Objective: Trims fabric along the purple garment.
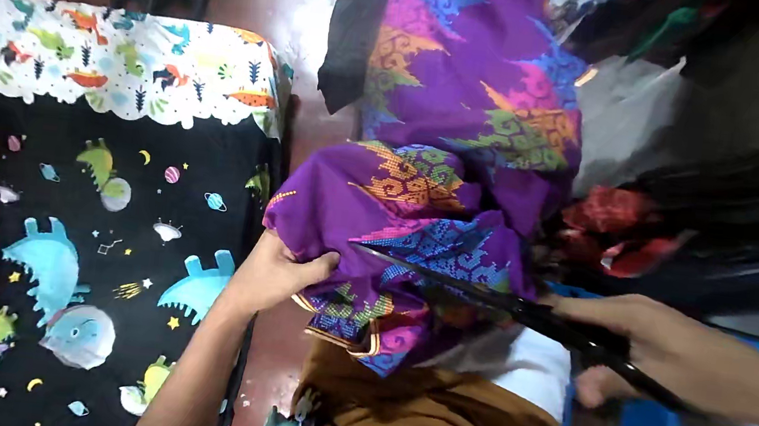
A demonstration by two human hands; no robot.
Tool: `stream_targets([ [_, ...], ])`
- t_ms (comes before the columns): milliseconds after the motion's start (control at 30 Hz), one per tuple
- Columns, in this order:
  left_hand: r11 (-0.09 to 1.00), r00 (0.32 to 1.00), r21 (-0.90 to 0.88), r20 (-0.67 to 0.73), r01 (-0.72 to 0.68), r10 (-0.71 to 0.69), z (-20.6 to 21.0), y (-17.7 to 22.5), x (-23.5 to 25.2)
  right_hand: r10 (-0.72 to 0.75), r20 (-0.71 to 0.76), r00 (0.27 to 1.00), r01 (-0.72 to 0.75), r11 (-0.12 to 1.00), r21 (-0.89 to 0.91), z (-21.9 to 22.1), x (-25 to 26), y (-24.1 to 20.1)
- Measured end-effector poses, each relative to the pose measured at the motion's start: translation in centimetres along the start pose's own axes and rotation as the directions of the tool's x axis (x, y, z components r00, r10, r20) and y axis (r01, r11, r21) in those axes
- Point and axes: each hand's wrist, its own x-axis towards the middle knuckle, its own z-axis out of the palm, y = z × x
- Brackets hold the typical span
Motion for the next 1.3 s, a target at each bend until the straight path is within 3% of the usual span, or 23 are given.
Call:
stream_targets([
  [400, 0.999, 0.999, -0.024, 0.017, -0.04, 0.04, 0.2, 0.0, -0.7, -0.023, -0.099, 0.995, 0.022, 1.0, -0.019, 1.9, -1.1, -0.1],
  [533, 0.992, 0.999, -0.117, -0.016, -0.048, 0.047, 1.3, -0.1, -1.6, 0.021, -0.184, 0.983, -0.01, 0.998, 0.062, 5.4, -2.5, -1.4],
  [767, 0.944, 0.994, -0.331, -0.103, -0.016, -0.019, 3.1, -0.4, -3.2, 0.133, -0.177, 0.975, -0.071, 0.946, 0.318, 11.8, -4.1, -3.8],
  [1133, 0.905, 0.979, -0.424, -0.197, -0.042, -0.047, 6.4, 0.2, -4.3, 0.317, -0.195, 0.928, -0.141, 0.785, 0.603, 17.8, -6.4, -8.1],
  [1233, 0.824, 0.986, -0.567, -0.138, -0.004, -0.09, 5.7, -0.2, -4.3, 0.362, -0.168, 0.917, -0.19, 0.766, 0.614, 18.2, -7.9, -7.5],
  [1300, 0.653, 0.987, -0.757, -0.091, 0.018, -0.132, 4.6, -0.3, -3.4, 0.353, -0.228, 0.907, -0.172, 0.808, 0.564, 18.6, -9.1, -6.1],
])
